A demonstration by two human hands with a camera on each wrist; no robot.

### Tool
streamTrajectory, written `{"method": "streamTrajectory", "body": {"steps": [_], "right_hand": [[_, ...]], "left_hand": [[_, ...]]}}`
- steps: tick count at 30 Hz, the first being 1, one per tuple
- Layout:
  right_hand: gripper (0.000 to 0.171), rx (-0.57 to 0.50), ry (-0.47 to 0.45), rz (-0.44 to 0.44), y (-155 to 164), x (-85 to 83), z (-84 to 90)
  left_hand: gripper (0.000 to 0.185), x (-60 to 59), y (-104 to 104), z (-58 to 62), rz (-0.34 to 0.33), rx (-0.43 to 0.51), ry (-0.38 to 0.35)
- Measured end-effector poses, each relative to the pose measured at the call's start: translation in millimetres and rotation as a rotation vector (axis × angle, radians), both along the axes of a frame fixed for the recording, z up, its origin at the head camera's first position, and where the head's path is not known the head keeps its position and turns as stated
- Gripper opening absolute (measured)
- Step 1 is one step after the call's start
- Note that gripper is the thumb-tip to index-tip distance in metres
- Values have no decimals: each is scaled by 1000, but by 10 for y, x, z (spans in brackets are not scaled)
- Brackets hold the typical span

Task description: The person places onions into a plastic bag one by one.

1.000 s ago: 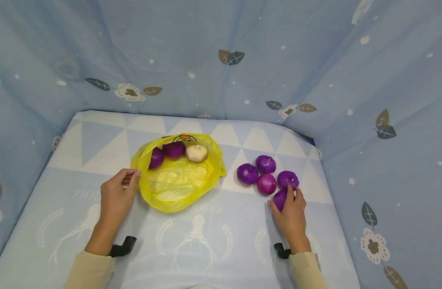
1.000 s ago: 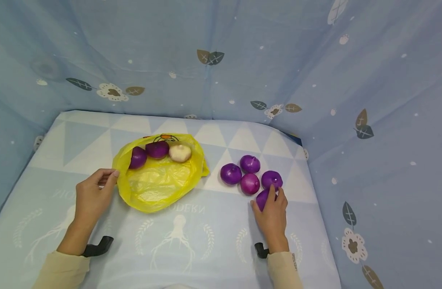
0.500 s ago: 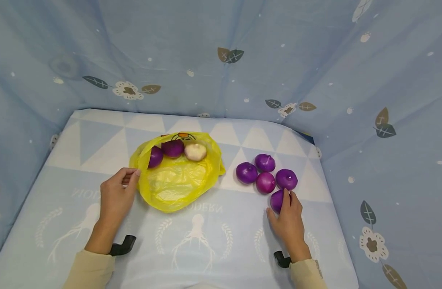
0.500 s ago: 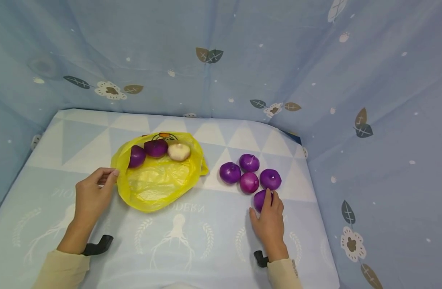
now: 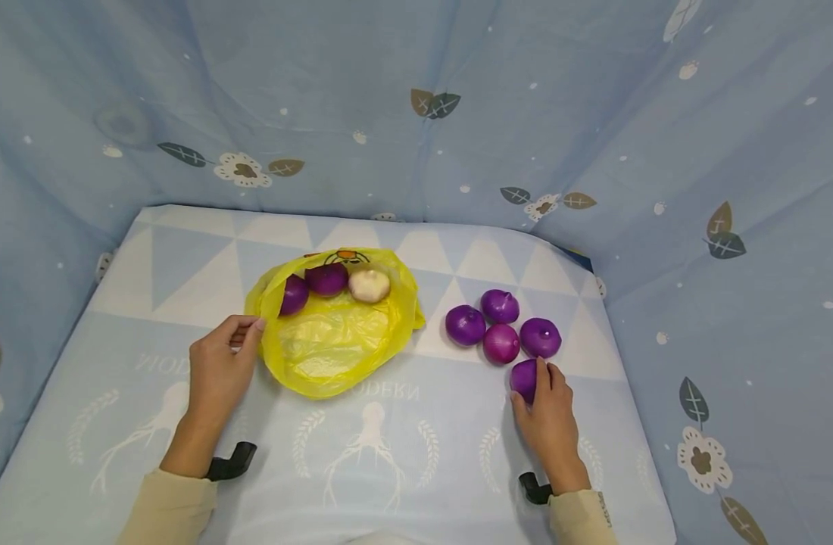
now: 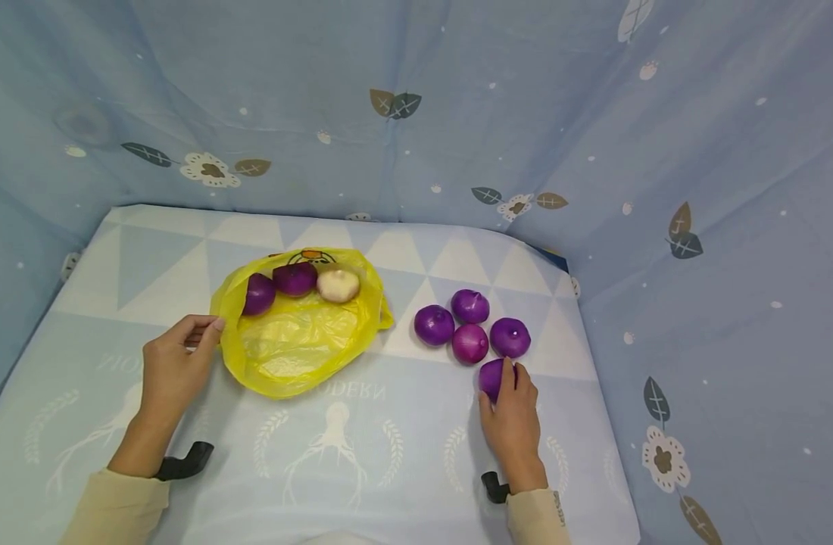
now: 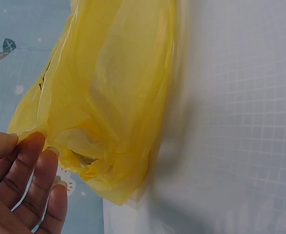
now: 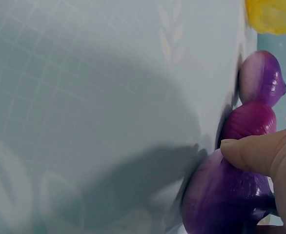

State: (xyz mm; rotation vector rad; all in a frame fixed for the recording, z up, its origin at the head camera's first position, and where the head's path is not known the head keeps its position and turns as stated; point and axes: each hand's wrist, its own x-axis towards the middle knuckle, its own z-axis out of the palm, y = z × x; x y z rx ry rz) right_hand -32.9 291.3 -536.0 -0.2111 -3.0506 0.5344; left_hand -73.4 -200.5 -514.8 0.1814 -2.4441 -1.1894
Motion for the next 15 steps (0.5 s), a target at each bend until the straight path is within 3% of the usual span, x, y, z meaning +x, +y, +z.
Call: {"method": "streamTrajectory", "body": {"steps": [8, 15], "right_hand": [[83, -40, -30, -14, -1, 25, 28], [78, -153, 99, 34, -42, 48, 103]], "left_hand": [[20, -1, -3, -10, -9, 1, 15], [21, 10, -14, -12, -4, -17, -2]]}}
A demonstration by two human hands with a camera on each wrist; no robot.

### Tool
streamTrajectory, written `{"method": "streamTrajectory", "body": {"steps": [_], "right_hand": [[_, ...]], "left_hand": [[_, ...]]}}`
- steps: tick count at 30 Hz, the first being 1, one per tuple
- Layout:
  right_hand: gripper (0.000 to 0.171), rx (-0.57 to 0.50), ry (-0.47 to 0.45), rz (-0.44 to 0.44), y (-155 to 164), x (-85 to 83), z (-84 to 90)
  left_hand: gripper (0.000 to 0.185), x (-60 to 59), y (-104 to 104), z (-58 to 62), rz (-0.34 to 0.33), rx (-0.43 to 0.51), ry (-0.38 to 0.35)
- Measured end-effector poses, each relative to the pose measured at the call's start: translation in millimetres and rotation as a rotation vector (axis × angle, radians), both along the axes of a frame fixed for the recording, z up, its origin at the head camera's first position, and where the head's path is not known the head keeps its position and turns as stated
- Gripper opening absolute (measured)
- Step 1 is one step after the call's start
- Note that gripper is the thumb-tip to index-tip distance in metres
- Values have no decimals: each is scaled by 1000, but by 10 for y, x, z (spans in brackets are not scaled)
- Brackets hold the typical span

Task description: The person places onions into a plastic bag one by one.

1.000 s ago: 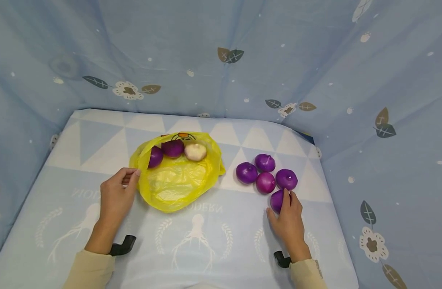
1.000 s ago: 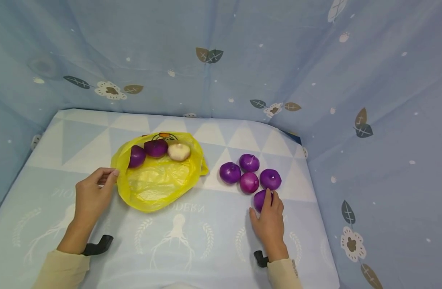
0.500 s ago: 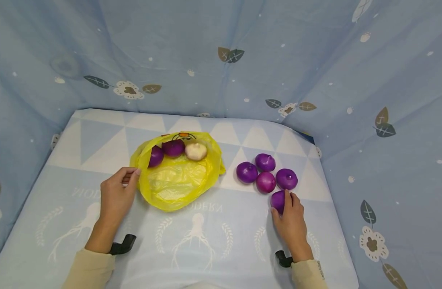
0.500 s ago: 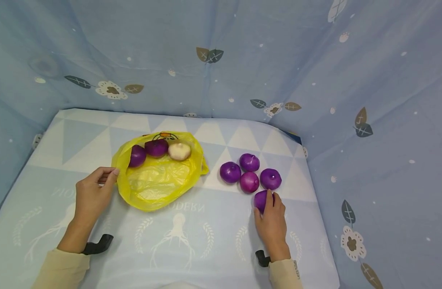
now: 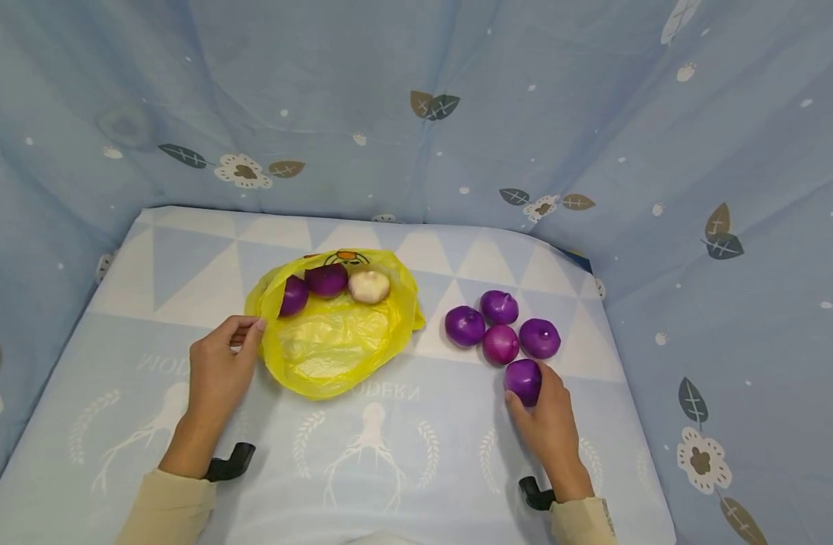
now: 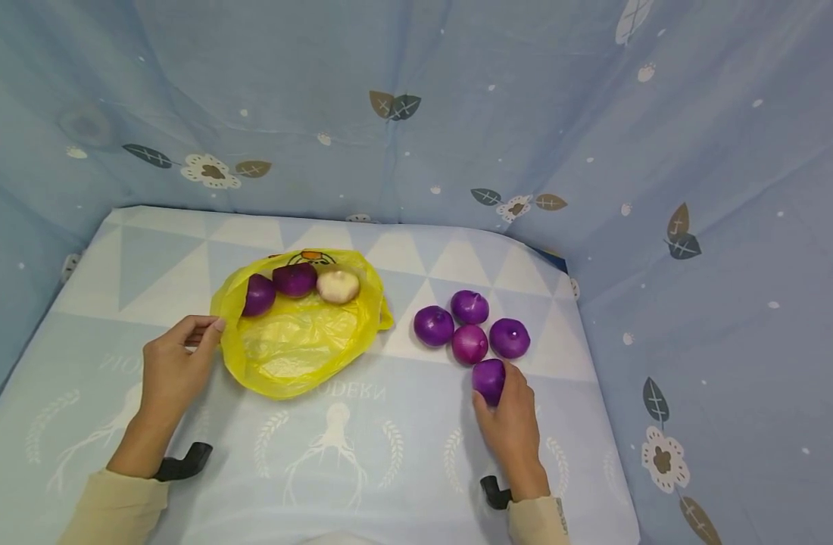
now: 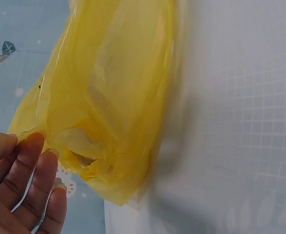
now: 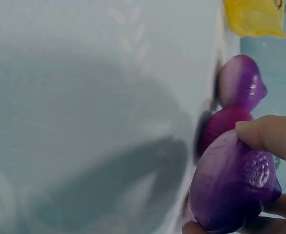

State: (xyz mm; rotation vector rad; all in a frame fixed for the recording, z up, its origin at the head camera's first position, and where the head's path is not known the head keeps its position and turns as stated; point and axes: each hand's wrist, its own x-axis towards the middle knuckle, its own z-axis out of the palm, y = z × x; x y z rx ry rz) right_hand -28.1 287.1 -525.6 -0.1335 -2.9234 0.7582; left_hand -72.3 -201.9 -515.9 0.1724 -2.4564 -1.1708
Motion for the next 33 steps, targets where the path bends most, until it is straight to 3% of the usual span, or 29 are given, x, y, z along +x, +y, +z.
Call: {"method": "streamTrajectory", "body": {"steps": [7, 20, 26, 33], "right_hand": [[78, -5, 30, 23, -63, 3, 163], [77, -22, 151, 174, -285, -81, 379], [80, -37, 230, 278, -384, -188, 457], [80, -62, 226, 357, -512, -315, 527]], "left_hand": [[20, 29, 3, -15, 4, -4, 8], [19, 4, -27, 17, -8, 2, 26], [20, 11, -28, 17, 3, 9, 1], [21, 7, -13, 25, 5, 6, -20]]}}
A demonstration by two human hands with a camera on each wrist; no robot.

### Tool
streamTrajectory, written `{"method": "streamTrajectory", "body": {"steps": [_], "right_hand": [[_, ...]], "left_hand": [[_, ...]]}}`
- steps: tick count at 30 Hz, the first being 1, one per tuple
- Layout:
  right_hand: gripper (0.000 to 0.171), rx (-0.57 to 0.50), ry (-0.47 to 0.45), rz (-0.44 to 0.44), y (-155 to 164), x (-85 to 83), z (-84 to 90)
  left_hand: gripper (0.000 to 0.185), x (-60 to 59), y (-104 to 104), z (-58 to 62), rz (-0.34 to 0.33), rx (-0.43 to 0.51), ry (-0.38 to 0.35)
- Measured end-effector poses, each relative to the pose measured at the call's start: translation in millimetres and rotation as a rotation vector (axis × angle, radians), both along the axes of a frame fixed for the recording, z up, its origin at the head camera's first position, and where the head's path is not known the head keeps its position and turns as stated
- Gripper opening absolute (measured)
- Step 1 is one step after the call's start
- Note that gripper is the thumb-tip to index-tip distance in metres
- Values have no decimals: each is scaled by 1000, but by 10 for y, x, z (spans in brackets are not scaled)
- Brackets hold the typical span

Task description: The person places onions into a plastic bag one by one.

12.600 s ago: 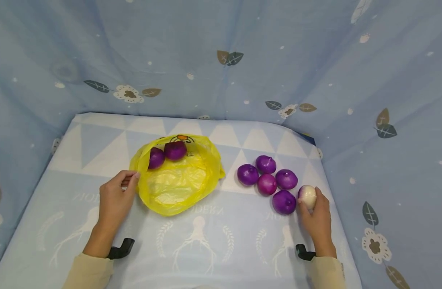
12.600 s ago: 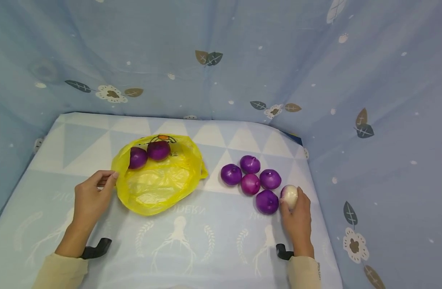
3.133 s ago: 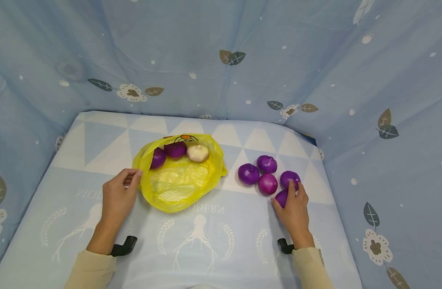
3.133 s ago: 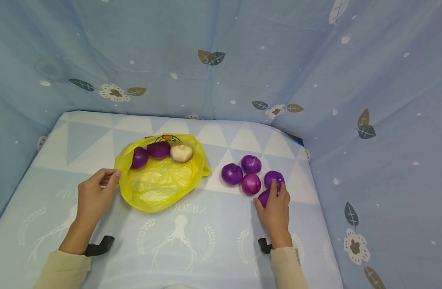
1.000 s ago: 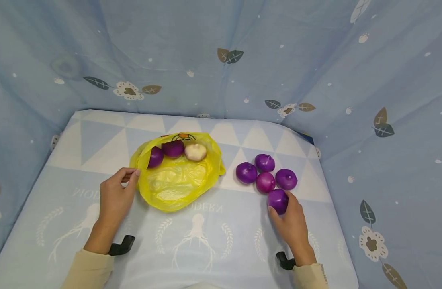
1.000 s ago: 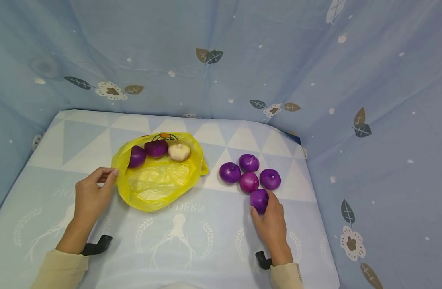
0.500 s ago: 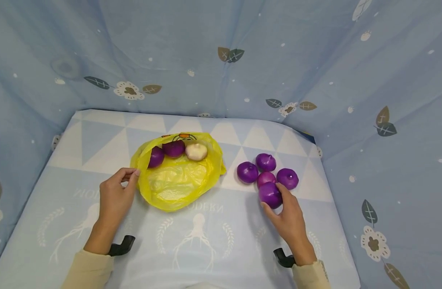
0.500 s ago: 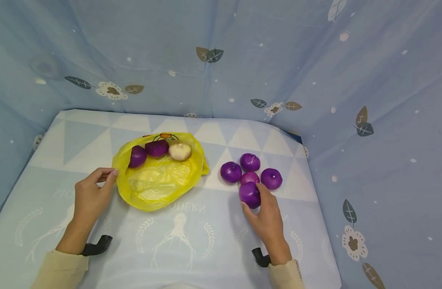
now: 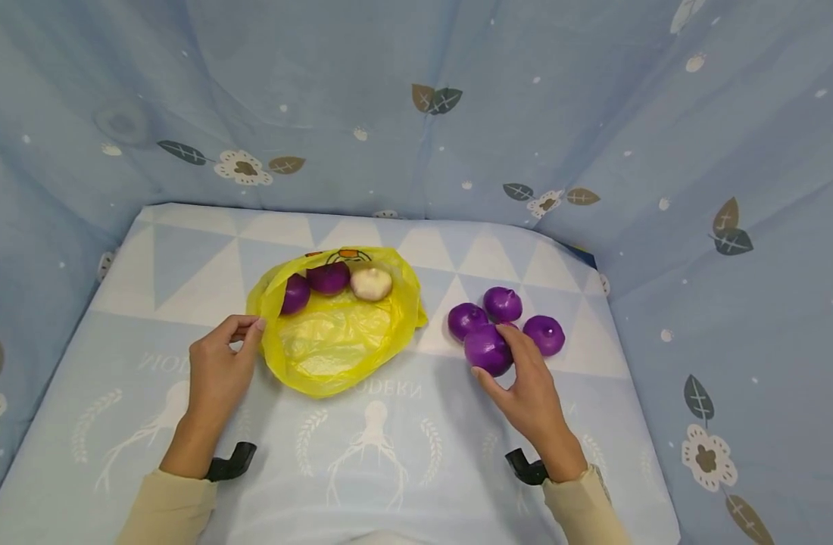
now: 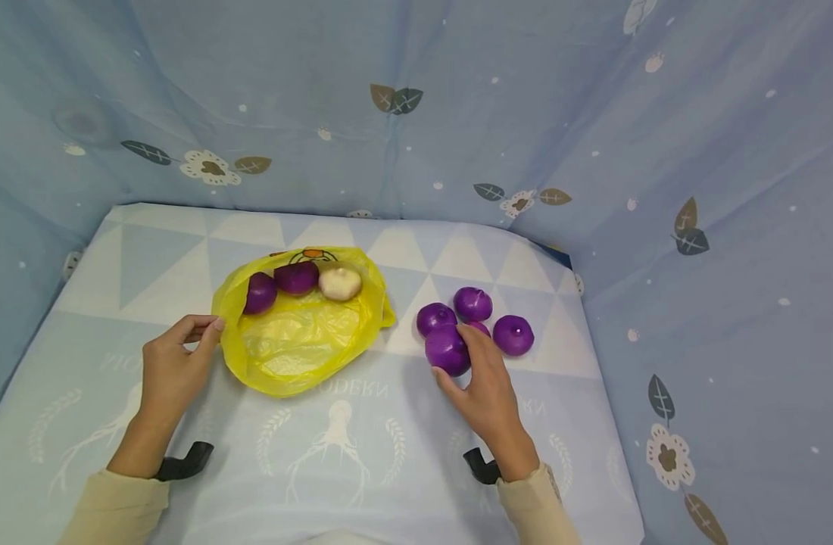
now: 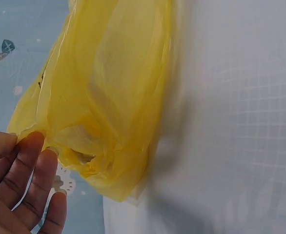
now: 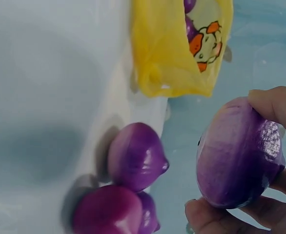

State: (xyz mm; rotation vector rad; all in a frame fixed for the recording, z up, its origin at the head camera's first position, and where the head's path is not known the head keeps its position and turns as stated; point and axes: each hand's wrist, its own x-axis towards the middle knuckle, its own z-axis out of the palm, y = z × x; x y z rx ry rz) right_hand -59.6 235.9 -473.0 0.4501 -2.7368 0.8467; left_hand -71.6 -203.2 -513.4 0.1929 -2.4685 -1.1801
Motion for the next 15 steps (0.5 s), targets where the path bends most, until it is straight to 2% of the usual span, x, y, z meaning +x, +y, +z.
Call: {"method": "streamTrajectory", "body": {"steps": [9, 15], "right_hand": [[81, 64, -56, 44, -184, -127, 108], [82, 81, -36, 108, -379, -238, 171]], "left_hand": [[22, -12, 15, -13, -2, 0, -14], [21, -3, 6, -14, -8, 3, -9]]}}
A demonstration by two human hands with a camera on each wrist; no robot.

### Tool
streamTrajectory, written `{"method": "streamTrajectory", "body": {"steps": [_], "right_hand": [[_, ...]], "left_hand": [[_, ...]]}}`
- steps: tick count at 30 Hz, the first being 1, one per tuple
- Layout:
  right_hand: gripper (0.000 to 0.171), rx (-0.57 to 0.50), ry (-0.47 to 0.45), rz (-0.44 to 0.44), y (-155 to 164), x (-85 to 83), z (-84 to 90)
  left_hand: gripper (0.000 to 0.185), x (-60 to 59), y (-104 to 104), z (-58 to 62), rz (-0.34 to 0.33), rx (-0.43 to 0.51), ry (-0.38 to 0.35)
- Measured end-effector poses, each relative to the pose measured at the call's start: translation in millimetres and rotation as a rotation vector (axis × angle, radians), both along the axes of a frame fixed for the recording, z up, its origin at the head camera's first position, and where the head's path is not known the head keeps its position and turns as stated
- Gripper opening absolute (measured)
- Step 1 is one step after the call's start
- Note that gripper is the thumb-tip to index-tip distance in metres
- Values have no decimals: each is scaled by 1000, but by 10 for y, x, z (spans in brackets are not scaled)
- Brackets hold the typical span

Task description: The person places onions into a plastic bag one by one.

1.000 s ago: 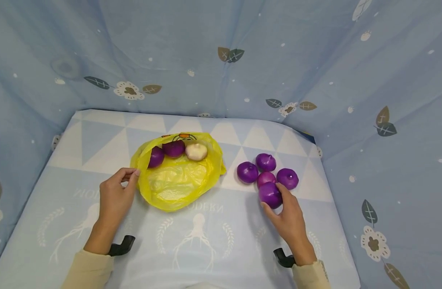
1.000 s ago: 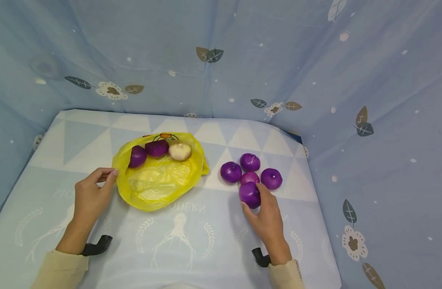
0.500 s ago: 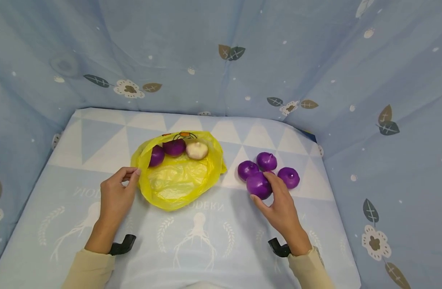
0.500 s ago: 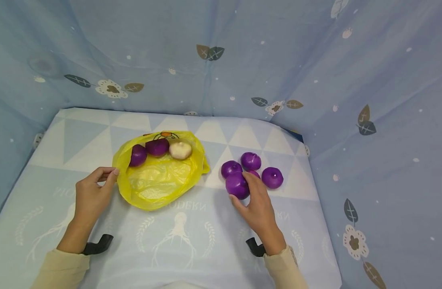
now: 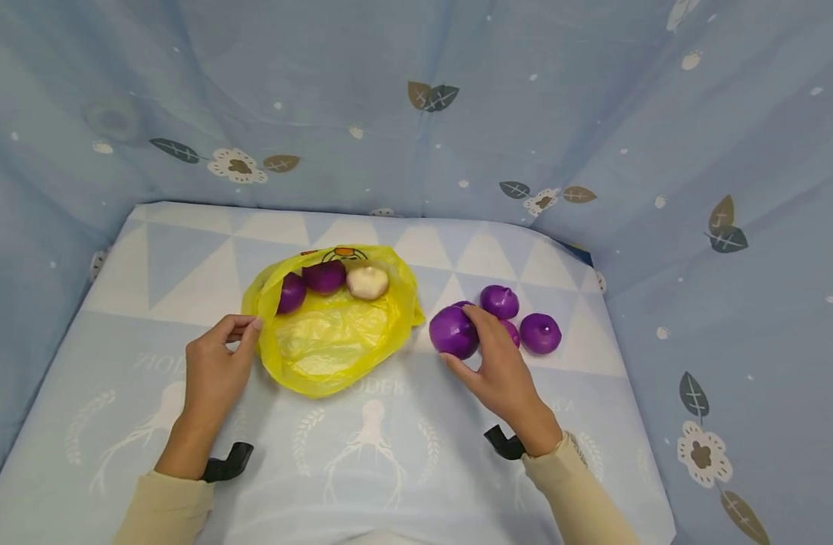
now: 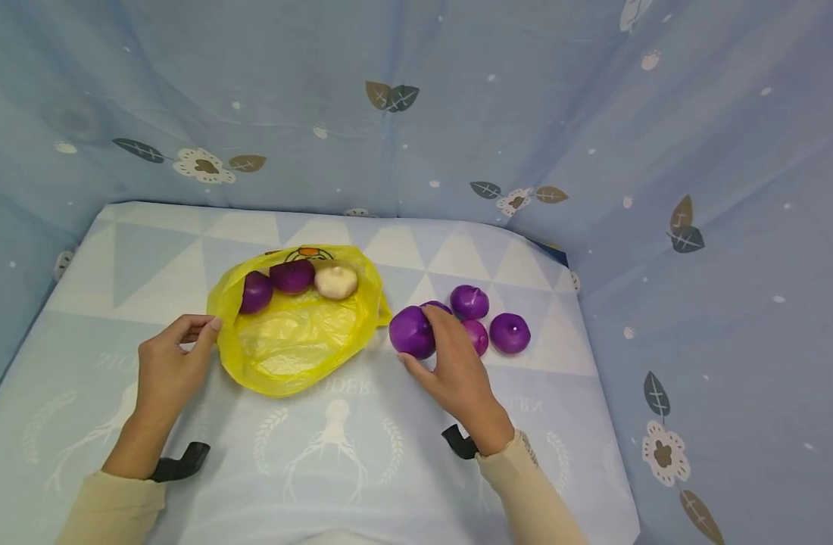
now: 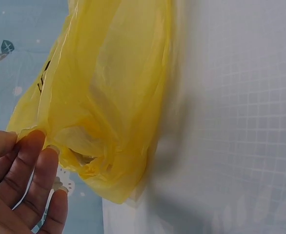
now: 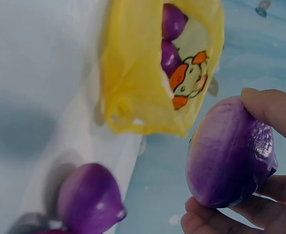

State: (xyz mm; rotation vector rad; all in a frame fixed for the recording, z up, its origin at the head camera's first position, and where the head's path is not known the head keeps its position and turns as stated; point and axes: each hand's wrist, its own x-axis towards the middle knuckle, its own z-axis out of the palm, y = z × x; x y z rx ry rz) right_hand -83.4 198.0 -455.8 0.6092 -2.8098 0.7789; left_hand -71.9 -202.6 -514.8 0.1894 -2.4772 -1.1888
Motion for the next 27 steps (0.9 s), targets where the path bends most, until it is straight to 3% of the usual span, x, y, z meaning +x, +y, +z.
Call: {"method": "streamTrajectory", "body": {"steps": [19, 27], "right_hand": [[73, 9, -4, 311, -676, -309, 180], [75, 70, -91, 327, -970, -435, 220]], "left_hand": [[21, -14, -34, 40, -11, -4, -2], [20, -15, -25, 40, -19, -11, 6]]}}
